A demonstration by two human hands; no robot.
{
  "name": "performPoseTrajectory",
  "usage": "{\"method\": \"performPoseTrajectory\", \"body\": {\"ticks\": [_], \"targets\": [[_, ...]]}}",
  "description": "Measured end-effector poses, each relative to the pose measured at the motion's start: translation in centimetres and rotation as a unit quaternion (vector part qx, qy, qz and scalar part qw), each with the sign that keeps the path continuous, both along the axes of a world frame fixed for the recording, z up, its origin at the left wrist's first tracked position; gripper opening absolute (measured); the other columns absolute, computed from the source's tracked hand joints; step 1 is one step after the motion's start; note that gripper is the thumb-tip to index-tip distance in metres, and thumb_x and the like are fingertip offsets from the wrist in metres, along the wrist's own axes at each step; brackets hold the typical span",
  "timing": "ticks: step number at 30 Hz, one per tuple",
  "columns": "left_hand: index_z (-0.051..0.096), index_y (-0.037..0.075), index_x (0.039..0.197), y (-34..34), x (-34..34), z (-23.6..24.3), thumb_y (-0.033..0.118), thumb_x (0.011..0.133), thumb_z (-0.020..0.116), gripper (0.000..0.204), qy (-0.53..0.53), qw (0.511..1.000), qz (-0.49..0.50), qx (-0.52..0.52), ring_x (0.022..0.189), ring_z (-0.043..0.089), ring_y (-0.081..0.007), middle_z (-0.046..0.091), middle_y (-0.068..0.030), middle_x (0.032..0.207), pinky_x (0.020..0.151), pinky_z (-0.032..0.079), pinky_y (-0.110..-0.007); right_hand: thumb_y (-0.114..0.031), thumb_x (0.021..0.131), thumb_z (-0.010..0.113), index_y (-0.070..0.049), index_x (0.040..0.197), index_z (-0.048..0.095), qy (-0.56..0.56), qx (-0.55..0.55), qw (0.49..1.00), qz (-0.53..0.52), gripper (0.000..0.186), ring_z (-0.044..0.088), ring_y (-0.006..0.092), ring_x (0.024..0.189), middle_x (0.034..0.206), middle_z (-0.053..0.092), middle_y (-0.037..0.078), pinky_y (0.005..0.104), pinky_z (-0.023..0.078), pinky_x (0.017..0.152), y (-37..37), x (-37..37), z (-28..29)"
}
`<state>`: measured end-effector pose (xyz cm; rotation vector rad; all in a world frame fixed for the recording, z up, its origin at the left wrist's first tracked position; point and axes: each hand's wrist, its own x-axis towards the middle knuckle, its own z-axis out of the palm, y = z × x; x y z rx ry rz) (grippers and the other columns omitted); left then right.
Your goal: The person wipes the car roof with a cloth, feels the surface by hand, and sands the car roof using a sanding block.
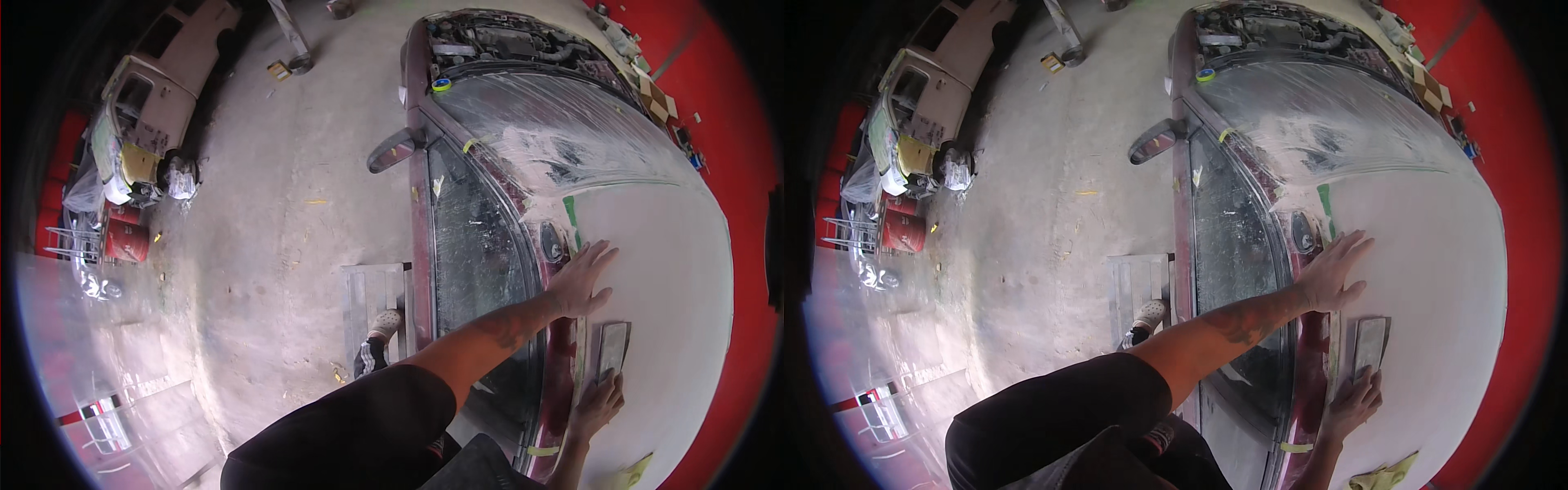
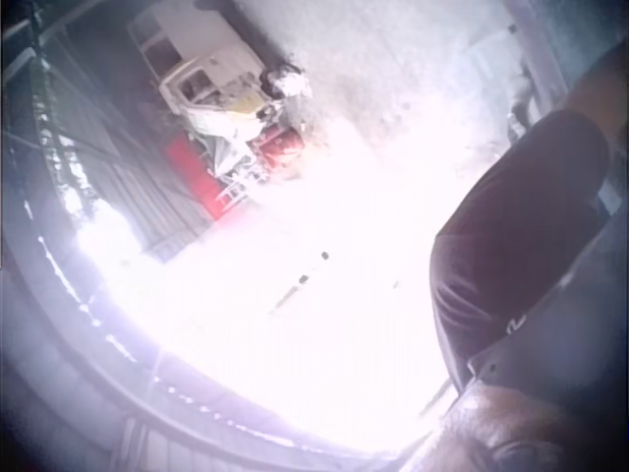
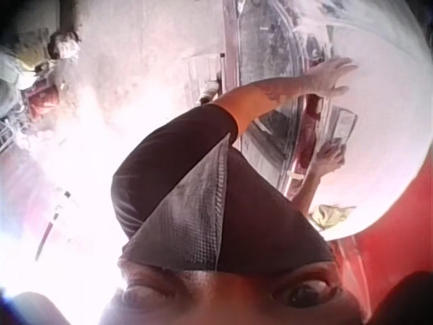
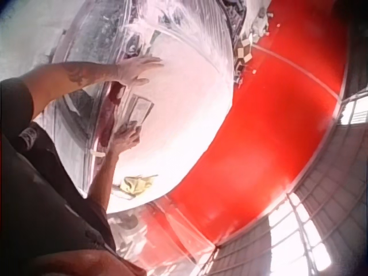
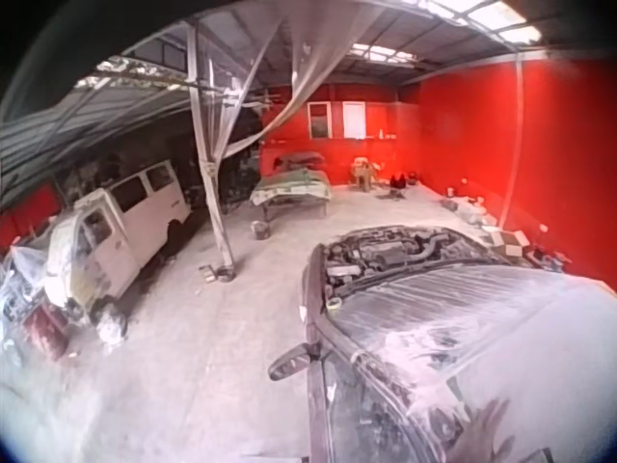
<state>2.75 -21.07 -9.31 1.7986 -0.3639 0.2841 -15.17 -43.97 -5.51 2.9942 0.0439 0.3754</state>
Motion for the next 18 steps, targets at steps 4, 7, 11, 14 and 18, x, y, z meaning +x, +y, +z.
{"method": "performPoseTrajectory", "body": {"ticks": [4,7,11,14,18], "targets": [[0.03,0.007,0.151,-0.2,0.1,0.4,0.027,0.086,0.062,0.075,0.007,1.0,-0.006,-0.002,0.142,0.029,-0.0465,0.032,-0.0262,0.151,0.121,0.021,-0.051,-0.025,0.098,0.054,-0.012,0.141,0.051,0.003,-0.001,1.0,-0.022,0.045,0.052,0.0426,0.117,0.139,0.05,0.024,0.0519,0.043,0.099,-5.4,6.4,1.0],[0.03,0.006,0.15,-0.9,0.4,1.0,0.027,0.086,0.061,0.074,0.002,1.0,-0.008,-0.012,0.142,0.029,-0.0463,0.032,-0.0262,0.151,0.121,0.022,-0.051,-0.024,0.099,0.055,-0.015,0.144,0.048,-0.01,-0.039,0.993,-0.107,0.047,0.051,0.0425,0.117,0.141,0.049,0.022,0.0522,0.042,0.1,-10.0,15.5,2.4],[0.031,0.006,0.15,-0.4,0.6,-0.1,0.027,0.087,0.06,0.073,-0.001,1.0,0.006,-0.013,0.142,0.029,-0.0466,0.032,-0.0268,0.151,0.121,0.022,-0.052,-0.022,0.098,0.056,-0.015,0.143,0.05,0.06,0.013,0.993,-0.102,0.045,0.052,0.0402,0.115,0.141,0.051,0.018,0.05,0.044,0.1,-5.4,11.9,2.5],[0.031,0.006,0.15,-0.5,0.6,-0.1,0.028,0.087,0.061,0.073,0.005,1.0,0.001,-0.005,0.142,0.029,-0.0468,0.032,-0.027,0.15,0.12,0.022,-0.052,-0.025,0.098,0.053,-0.013,0.141,0.053,0.025,0.012,0.998,-0.05,0.045,0.052,0.0428,0.118,0.139,0.051,0.023,0.0517,0.047,0.097,-2.1,3.1,0.3],[0.031,0.007,0.151,0.0,0.2,0.4,0.029,0.087,0.062,0.074,0.03,0.999,-0.017,0.005,0.142,0.028,-0.0473,0.031,-0.0268,0.151,0.12,0.022,-0.052,-0.023,0.099,0.05,-0.01,0.141,0.051,0.012,-0.018,1.0,-0.009,0.044,0.053,0.0423,0.116,0.139,0.052,0.02,0.051,0.048,0.097,-2.5,4.1,0.7]]}}
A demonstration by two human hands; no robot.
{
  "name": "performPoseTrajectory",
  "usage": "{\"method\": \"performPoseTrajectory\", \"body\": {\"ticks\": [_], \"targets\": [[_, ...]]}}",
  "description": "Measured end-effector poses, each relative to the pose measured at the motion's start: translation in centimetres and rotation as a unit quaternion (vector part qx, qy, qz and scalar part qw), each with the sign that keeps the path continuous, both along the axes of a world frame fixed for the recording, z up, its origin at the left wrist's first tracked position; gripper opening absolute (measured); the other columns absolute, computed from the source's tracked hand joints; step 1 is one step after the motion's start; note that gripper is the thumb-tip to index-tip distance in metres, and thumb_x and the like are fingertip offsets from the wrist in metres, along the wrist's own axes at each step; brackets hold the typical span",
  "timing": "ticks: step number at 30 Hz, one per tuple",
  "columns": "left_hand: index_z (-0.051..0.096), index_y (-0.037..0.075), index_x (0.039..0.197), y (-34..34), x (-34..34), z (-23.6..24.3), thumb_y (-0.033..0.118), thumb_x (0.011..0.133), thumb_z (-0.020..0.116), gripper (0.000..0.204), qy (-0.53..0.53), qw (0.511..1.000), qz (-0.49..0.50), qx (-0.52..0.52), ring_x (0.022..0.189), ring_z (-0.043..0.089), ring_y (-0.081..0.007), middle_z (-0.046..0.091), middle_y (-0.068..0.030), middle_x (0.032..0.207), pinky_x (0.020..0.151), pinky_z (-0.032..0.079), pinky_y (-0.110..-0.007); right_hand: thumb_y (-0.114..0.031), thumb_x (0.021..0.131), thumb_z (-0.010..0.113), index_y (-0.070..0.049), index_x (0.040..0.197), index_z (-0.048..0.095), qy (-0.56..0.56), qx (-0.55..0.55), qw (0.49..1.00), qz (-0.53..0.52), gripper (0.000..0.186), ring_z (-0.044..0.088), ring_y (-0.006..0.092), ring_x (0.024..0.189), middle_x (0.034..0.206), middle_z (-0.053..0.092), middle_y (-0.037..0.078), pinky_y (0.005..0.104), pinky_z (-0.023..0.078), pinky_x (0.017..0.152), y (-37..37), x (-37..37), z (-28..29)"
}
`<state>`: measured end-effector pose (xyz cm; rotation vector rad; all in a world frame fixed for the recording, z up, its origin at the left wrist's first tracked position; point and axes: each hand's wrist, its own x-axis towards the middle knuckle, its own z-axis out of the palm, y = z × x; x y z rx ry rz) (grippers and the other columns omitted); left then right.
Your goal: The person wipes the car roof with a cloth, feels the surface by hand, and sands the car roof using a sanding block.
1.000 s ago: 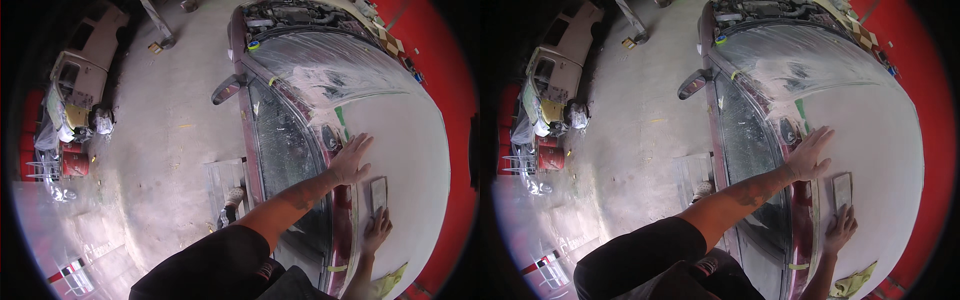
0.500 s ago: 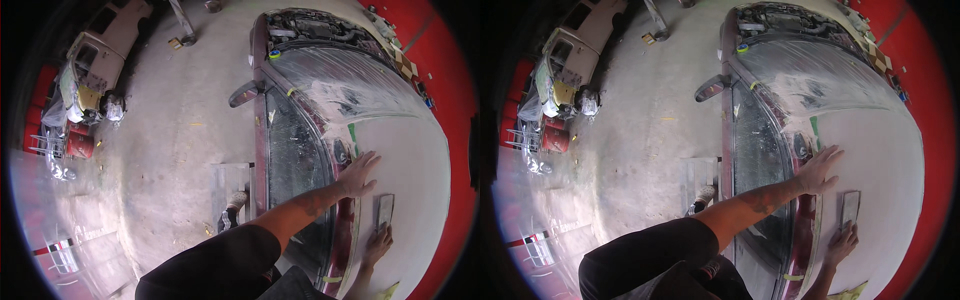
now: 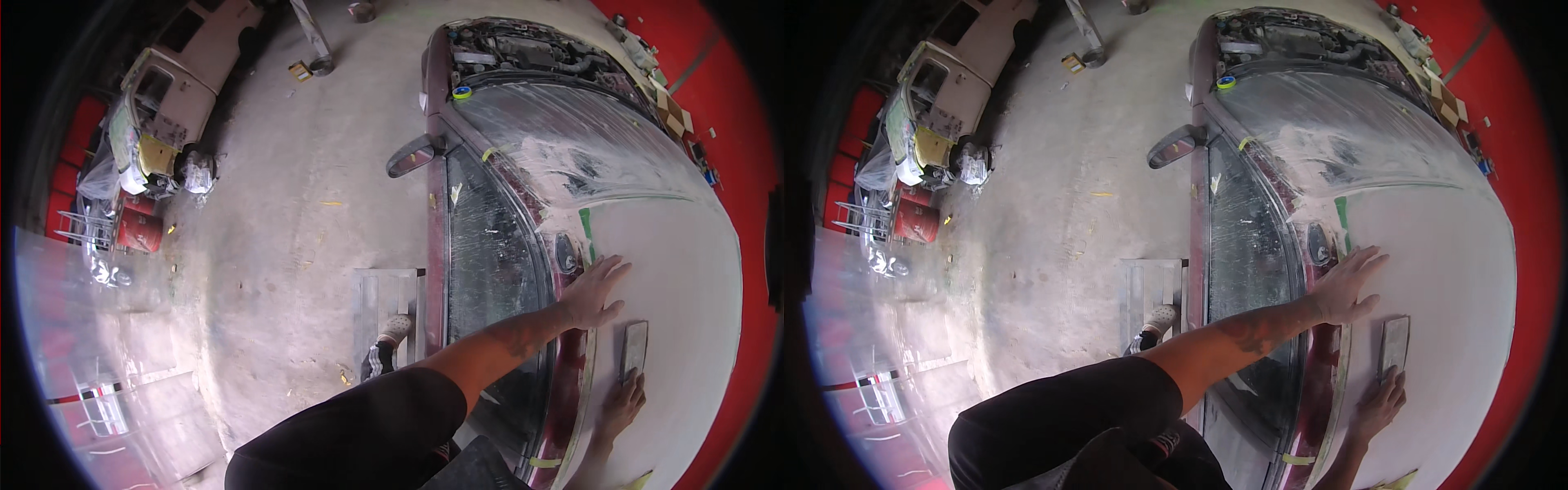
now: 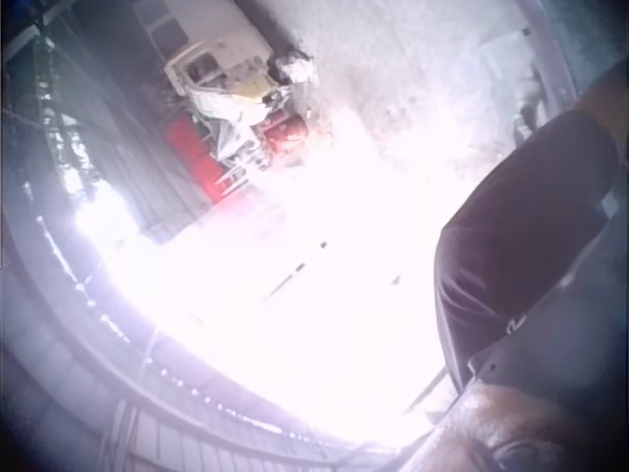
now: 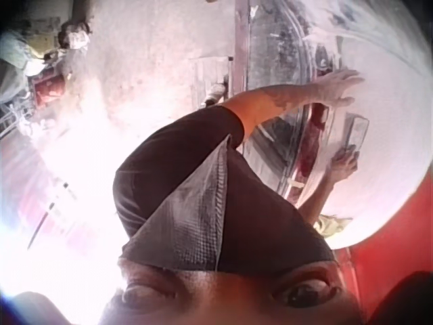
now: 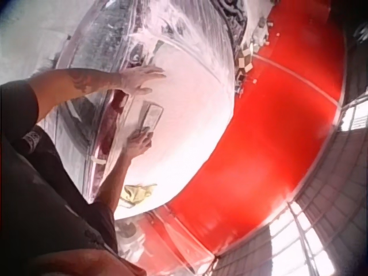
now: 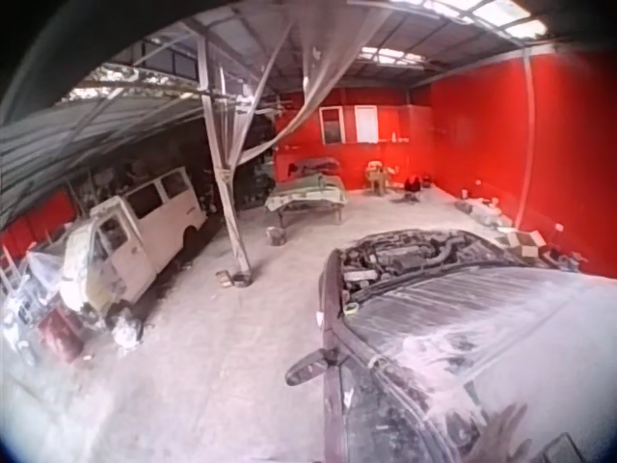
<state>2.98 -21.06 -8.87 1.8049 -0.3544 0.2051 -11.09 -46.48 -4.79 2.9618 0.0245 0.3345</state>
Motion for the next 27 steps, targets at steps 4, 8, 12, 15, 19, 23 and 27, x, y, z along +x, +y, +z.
{"method": "performPoseTrajectory", "body": {"ticks": [4,8,12,15,19,23,27], "targets": [[0.029,0.008,0.151,-0.6,0.1,0.2,0.032,0.086,0.062,0.077,0.006,1.0,-0.003,-0.007,0.142,0.027,-0.0481,0.029,-0.0251,0.153,0.12,0.022,-0.052,-0.019,0.101,0.047,-0.01,0.143,0.048,0.048,-0.017,0.994,-0.092,0.043,0.055,0.0412,0.115,0.141,0.052,0.019,0.0506,0.049,0.095,-2.0,11.1,3.0],[0.029,0.008,0.152,-0.5,0.4,-0.4,0.032,0.086,0.063,0.078,-0.017,1.0,0.008,-0.005,0.143,0.026,-0.0485,0.029,-0.024,0.154,0.119,0.023,-0.052,-0.019,0.1,0.05,-0.012,0.144,0.048,0.0,-0.029,0.998,-0.052,0.045,0.055,0.042,0.115,0.141,0.051,0.02,0.0506,0.048,0.095,-1.8,7.7,0.3],[0.028,0.009,0.152,-0.2,0.2,-0.1,0.032,0.086,0.063,0.079,0.011,1.0,-0.003,0.018,0.143,0.025,-0.049,0.028,-0.0237,0.154,0.119,0.025,-0.053,-0.022,0.098,0.056,-0.013,0.143,0.052,-0.004,-0.009,1.0,0.013,0.046,0.056,0.0378,0.115,0.14,0.053,0.019,0.0466,0.05,0.095,0.2,-0.7,-1.4],[0.028,0.009,0.152,0.1,0.2,0.5,0.032,0.086,0.063,0.079,0.018,1.0,-0.007,0.024,0.143,0.025,-0.0489,0.028,-0.0234,0.154,0.118,0.026,-0.053,-0.023,0.1,0.055,-0.013,0.144,0.051,-0.021,-0.048,0.998,0.03,0.045,0.056,0.0376,0.114,0.14,0.053,0.018,0.0476,0.051,0.093,-3.1,4.1,-0.7],[0.027,0.008,0.153,-0.8,0.3,0.5,0.031,0.087,0.062,0.078,0.013,1.0,-0.011,0.0,0.143,0.025,-0.0475,0.028,-0.0235,0.154,0.118,0.025,-0.053,-0.03,0.103,0.047,-0.016,0.145,0.047,0.044,-0.049,0.994,-0.09,0.044,0.056,0.0411,0.115,0.14,0.052,0.02,0.0512,0.05,0.092,-5.4,13.7,1.8],[0.028,0.008,0.152,-0.2,-0.3,-0.4,0.03,0.088,0.062,0.076,0.023,1.0,-0.013,0.002,0.143,0.026,-0.0463,0.028,-0.0241,0.154,0.119,0.025,-0.052,-0.027,0.102,0.05,-0.021,0.144,0.05,0.002,-0.053,0.997,-0.063,0.043,0.056,0.0399,0.115,0.139,0.053,0.018,0.0488,0.051,0.09,-0.9,6.5,-0.5],[0.029,0.007,0.152,0.4,-0.7,0.2,0.033,0.088,0.061,0.075,0.007,1.0,-0.01,0.025,0.143,0.026,-0.0461,0.028,-0.0247,0.153,0.119,0.025,-0.051,-0.02,0.094,0.059,-0.016,0.142,0.055,0.0,-0.004,1.0,-0.001,0.048,0.058,0.0327,0.103,0.135,0.055,0.017,0.044,0.051,0.088,2.0,-1.0,-0.8]]}}
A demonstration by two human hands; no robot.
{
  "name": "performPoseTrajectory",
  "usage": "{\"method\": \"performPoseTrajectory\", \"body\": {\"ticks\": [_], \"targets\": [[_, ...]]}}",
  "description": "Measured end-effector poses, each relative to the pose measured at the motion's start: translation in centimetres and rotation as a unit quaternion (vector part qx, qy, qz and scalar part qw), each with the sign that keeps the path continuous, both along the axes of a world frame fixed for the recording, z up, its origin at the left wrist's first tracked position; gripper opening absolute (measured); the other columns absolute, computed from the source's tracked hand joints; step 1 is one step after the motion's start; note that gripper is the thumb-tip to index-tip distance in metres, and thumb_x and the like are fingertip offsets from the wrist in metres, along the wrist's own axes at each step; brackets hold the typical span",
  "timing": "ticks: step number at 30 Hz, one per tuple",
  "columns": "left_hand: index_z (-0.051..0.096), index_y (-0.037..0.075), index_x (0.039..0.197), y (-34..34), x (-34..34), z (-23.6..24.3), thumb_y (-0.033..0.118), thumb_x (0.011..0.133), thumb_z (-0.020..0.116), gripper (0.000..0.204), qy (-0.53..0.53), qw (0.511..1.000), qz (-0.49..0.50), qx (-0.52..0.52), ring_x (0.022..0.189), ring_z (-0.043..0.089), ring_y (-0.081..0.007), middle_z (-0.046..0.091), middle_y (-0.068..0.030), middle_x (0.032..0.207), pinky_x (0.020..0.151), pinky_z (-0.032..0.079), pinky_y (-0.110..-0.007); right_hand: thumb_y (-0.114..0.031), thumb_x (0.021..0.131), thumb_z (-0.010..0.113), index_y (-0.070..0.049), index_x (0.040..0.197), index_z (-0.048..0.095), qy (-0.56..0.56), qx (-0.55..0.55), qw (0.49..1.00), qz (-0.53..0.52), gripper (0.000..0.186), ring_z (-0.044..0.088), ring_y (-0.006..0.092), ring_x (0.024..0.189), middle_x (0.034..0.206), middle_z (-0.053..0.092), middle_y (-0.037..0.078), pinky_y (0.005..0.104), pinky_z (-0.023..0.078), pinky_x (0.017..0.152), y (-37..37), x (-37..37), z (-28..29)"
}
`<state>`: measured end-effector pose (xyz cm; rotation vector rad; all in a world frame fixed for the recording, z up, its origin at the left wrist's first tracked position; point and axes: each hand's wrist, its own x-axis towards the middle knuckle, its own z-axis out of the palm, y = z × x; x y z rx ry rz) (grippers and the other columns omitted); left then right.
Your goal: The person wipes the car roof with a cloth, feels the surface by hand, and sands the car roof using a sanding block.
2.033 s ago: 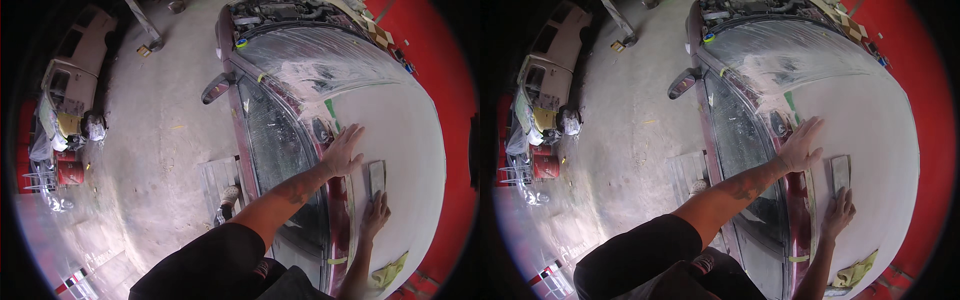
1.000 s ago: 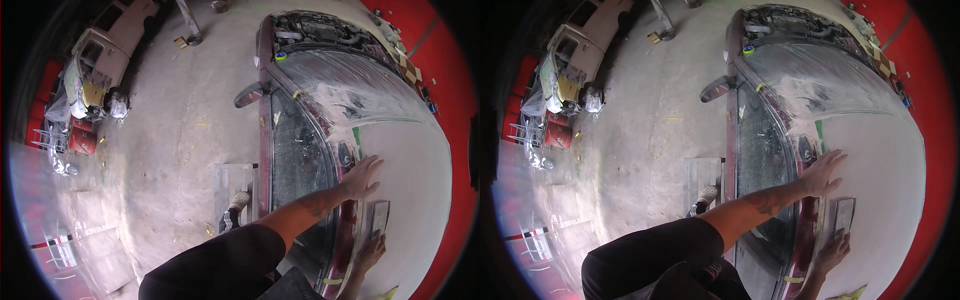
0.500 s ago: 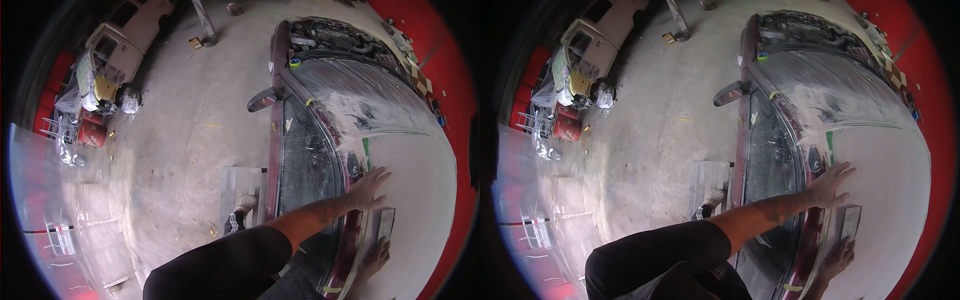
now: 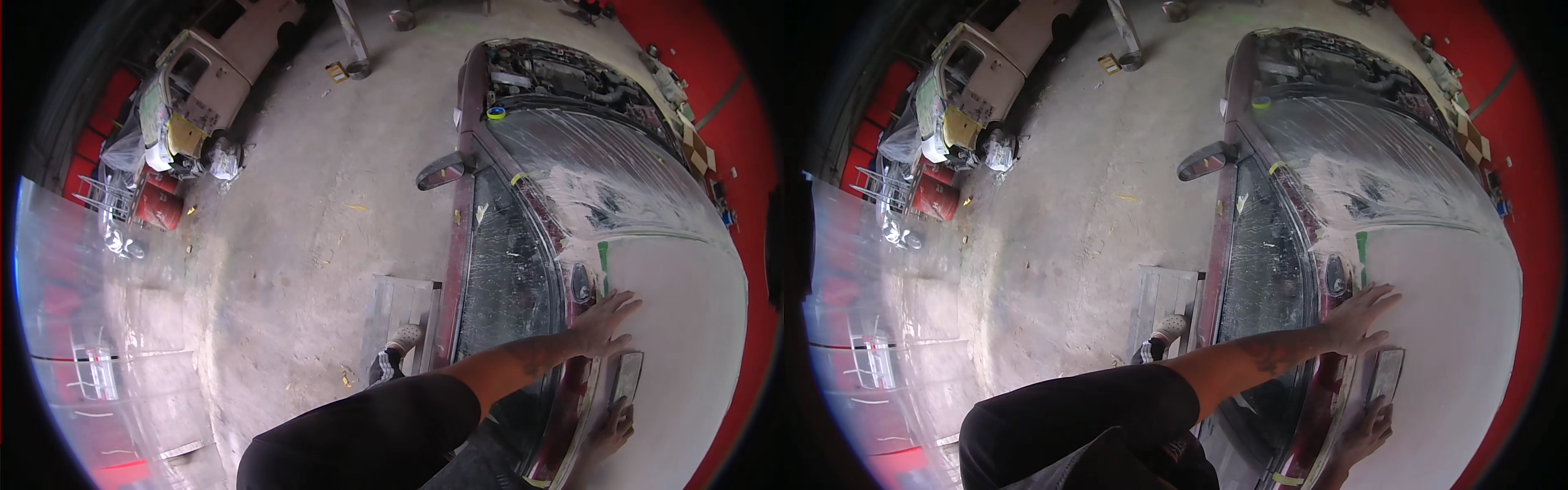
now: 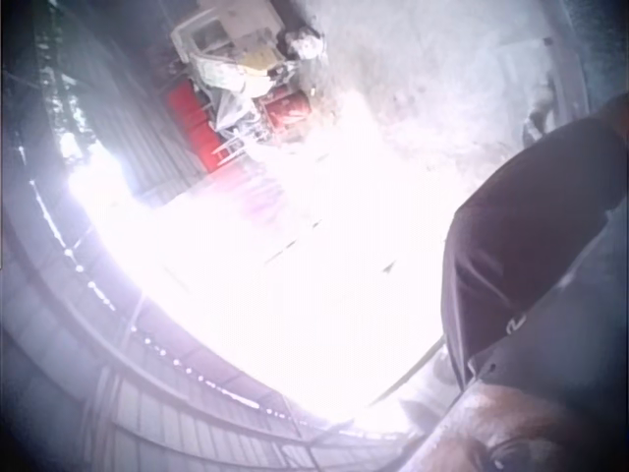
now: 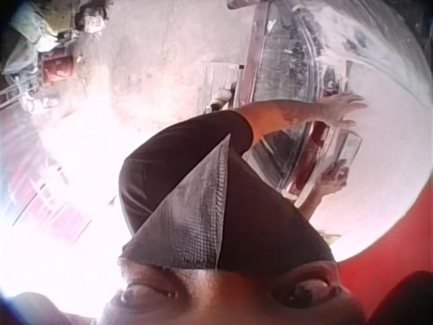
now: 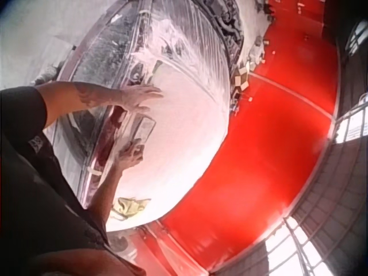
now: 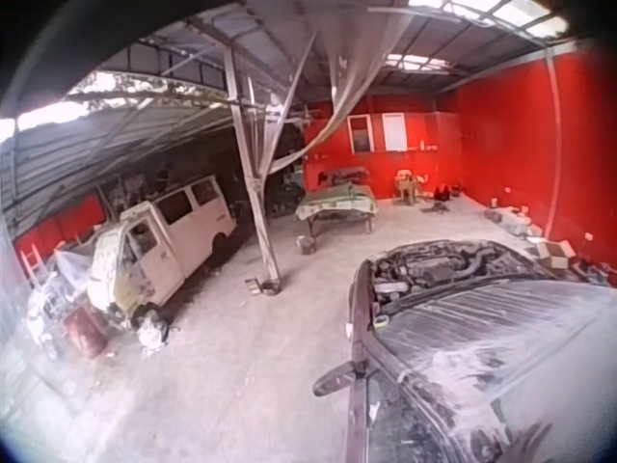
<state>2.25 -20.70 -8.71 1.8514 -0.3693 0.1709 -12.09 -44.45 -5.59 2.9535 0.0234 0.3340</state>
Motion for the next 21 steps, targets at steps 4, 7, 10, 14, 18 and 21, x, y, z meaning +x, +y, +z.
{"method": "performPoseTrajectory", "body": {"ticks": [4,7,10,14,18,21], "targets": [[0.032,0.005,0.149,-1.6,1.0,0.3,0.036,0.088,0.061,0.075,-0.062,0.997,0.006,-0.035,0.14,0.032,-0.0455,0.034,-0.0261,0.149,0.118,0.026,-0.05,-0.021,0.097,0.056,-0.021,0.142,0.054,-0.002,-0.045,0.996,-0.072,0.045,0.057,0.0355,0.109,0.136,0.054,0.017,0.0466,0.052,0.088,-4.9,9.2,2.4],[0.037,0.003,0.146,-1.3,1.9,-0.4,0.033,0.087,0.063,0.071,-0.065,0.996,0.029,-0.045,0.136,0.037,-0.0453,0.039,-0.0279,0.145,0.114,0.031,-0.05,-0.02,0.098,0.053,-0.024,0.14,0.052,0.016,-0.063,0.989,-0.132,0.043,0.057,0.0376,0.109,0.134,0.056,0.015,0.0488,0.052,0.089,-3.3,15.3,3.8],[0.045,0.001,0.142,1.5,2.4,-0.9,0.025,0.088,0.065,0.062,-0.101,0.993,0.051,-0.038,0.131,0.044,-0.0431,0.044,-0.0265,0.142,0.11,0.037,-0.047,-0.019,0.091,0.063,-0.025,0.137,0.055,-0.004,0.004,0.998,-0.065,0.048,0.054,0.0351,0.111,0.133,0.055,0.013,0.0486,0.048,0.091,2.0,10.1,1.9],[0.044,0.001,0.141,0.4,2.4,-1.0,0.024,0.085,0.066,0.065,-0.121,0.991,0.032,-0.051,0.126,0.046,-0.0442,0.046,-0.0263,0.137,0.106,0.04,-0.05,-0.022,0.084,0.071,-0.024,0.136,0.06,0.002,0.042,0.999,0.025,0.053,0.053,0.034,0.111,0.134,0.053,0.016,0.0484,0.045,0.088,3.2,0.6,1.5],[0.046,0.0,0.14,-1.1,2.2,-0.8,0.022,0.085,0.067,0.063,-0.151,0.986,0.028,-0.073,0.125,0.048,-0.0432,0.047,-0.0257,0.136,0.105,0.042,-0.049,-0.025,0.089,0.066,-0.024,0.137,0.056,-0.04,0.001,0.998,-0.049,0.049,0.055,0.0337,0.106,0.126,0.057,0.009,0.0487,0.046,0.087,-1.5,9.2,3.0],[0.046,0.0,0.14,-1.3,1.6,-0.8,0.021,0.085,0.067,0.063,-0.145,0.986,0.038,-0.076,0.124,0.048,-0.043,0.048,-0.025,0.135,0.104,0.042,-0.049,-0.026,0.091,0.064,-0.024,0.135,0.057,-0.035,-0.023,0.991,-0.129,0.045,0.055,0.0335,0.106,0.124,0.058,0.007,0.0489,0.046,0.086,-3.4,14.8,3.6]]}}
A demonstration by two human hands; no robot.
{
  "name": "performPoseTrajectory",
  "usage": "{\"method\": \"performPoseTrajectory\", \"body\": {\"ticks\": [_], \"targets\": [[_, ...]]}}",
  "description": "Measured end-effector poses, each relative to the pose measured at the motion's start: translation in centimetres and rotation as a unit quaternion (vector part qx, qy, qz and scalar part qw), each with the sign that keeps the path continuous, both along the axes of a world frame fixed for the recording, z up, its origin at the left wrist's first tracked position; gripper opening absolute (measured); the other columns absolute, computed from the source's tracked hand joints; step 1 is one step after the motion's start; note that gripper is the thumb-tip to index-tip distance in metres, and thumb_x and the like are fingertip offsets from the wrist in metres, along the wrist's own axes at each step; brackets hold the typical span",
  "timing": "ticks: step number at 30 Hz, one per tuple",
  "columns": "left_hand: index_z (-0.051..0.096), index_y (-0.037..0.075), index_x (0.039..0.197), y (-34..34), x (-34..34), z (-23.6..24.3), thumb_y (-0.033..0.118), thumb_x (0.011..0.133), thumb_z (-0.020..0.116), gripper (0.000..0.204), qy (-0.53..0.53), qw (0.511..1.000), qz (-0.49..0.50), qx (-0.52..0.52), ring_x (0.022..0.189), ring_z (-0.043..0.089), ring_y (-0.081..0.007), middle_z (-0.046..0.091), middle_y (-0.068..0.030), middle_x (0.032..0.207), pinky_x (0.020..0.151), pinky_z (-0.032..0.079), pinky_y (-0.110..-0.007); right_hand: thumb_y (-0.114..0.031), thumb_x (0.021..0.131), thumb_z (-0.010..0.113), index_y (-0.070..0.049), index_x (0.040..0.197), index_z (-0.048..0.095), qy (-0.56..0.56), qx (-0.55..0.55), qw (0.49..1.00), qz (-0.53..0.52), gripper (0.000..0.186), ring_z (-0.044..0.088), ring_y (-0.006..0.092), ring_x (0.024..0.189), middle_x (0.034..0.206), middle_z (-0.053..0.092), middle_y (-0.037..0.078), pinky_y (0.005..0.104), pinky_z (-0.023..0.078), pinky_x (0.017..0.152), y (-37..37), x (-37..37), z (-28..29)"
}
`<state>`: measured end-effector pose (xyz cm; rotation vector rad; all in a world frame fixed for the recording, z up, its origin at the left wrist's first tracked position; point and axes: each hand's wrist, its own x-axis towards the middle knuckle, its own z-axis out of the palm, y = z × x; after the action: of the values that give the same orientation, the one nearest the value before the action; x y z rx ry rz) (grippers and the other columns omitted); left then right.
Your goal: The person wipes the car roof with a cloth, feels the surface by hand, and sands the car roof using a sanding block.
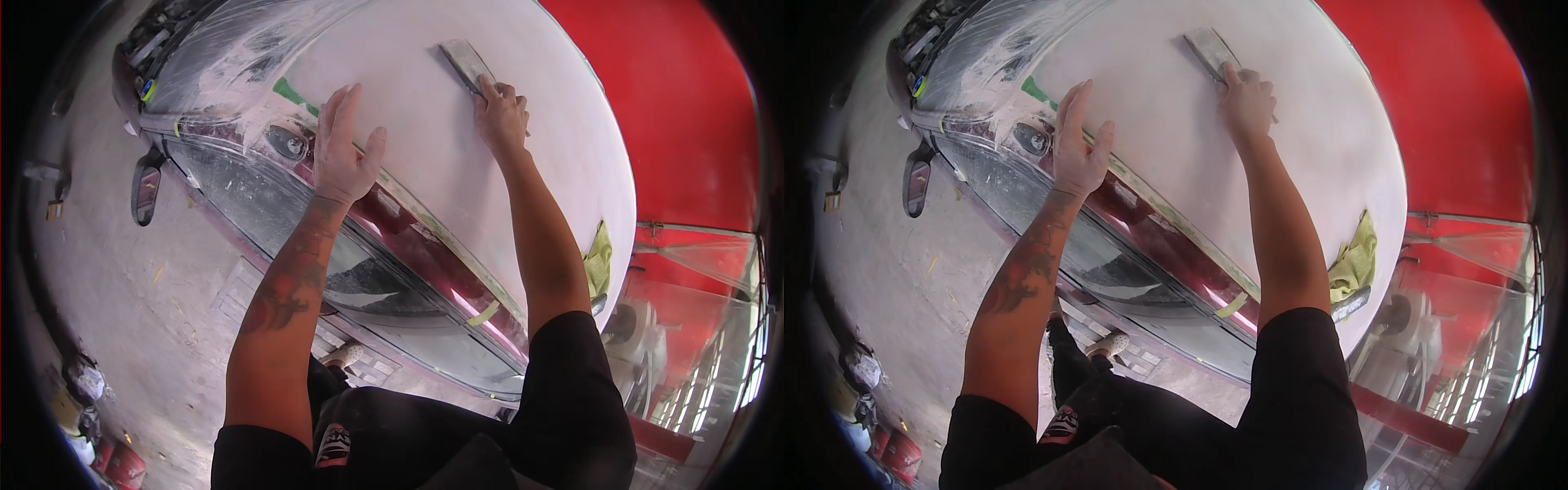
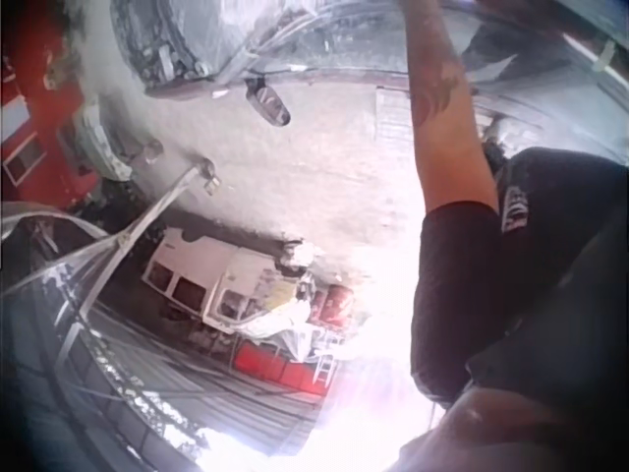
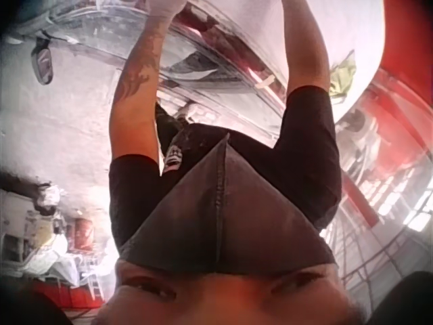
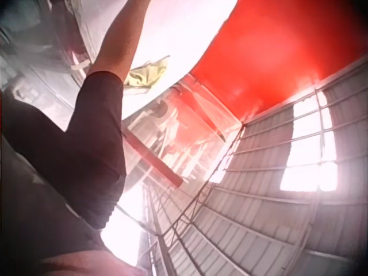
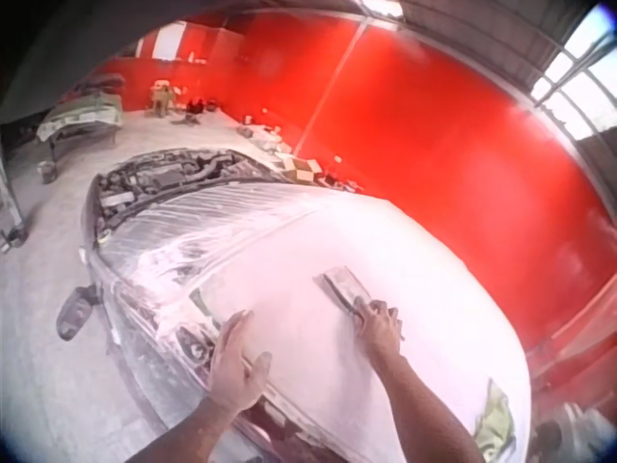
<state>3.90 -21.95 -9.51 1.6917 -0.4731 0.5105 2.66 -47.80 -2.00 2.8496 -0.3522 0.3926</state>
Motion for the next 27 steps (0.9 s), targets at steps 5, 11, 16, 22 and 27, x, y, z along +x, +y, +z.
{"method": "performPoseTrajectory", "body": {"ticks": [5,11,16,22,27], "targets": [[0.044,0.0,0.142,1.9,0.1,-0.7,0.019,0.087,0.066,0.061,0.012,1.0,-0.005,0.024,0.127,0.047,-0.0399,0.046,-0.0231,0.139,0.107,0.039,-0.046,-0.026,0.087,0.071,-0.024,0.133,0.062,-0.014,0.053,0.994,0.092,0.047,0.054,0.0336,0.103,0.128,0.056,0.011,0.0467,0.046,0.084,5.9,-10.1,-2.5],[0.047,0.001,0.14,1.0,0.6,0.0,0.023,0.085,0.068,0.062,0.0,1.0,-0.006,0.023,0.125,0.048,-0.0409,0.048,-0.0232,0.137,0.105,0.042,-0.048,-0.024,0.084,0.071,-0.024,0.134,0.06,0.0,0.022,0.989,0.143,0.051,0.055,0.0329,0.105,0.129,0.056,0.01,0.0462,0.047,0.086,3.0,-8.4,-0.7],[0.046,0.001,0.141,0.1,0.3,-0.4,0.023,0.086,0.067,0.062,0.001,1.0,-0.016,0.026,0.125,0.048,-0.0407,0.048,-0.0232,0.137,0.105,0.041,-0.048,-0.021,0.089,0.067,-0.021,0.137,0.058,0.035,0.061,0.996,0.049,0.048,0.054,0.0375,0.109,0.132,0.057,0.012,0.0484,0.047,0.09,1.0,-1.6,0.8],[0.046,0.001,0.141,1.8,0.7,0.1,0.025,0.087,0.066,0.063,0.006,0.999,-0.006,0.052,0.126,0.047,-0.041,0.048,-0.0235,0.137,0.106,0.04,-0.048,-0.014,0.076,0.073,-0.019,0.138,0.057,0.059,0.076,0.984,0.148,0.064,0.053,0.0345,0.11,0.137,0.052,0.013,0.0484,0.046,0.09,2.5,-20.3,-0.2],[0.046,0.0,0.14,0.7,0.5,-0.4,0.025,0.087,0.066,0.062,-0.011,0.999,-0.021,0.043,0.125,0.047,-0.0414,0.048,-0.0235,0.136,0.105,0.041,-0.048,-0.018,0.084,0.07,-0.019,0.136,0.058,0.033,0.029,0.992,0.118,0.054,0.056,0.0357,0.109,0.129,0.057,0.012,0.0476,0.049,0.09,0.3,-9.1,0.7]]}}
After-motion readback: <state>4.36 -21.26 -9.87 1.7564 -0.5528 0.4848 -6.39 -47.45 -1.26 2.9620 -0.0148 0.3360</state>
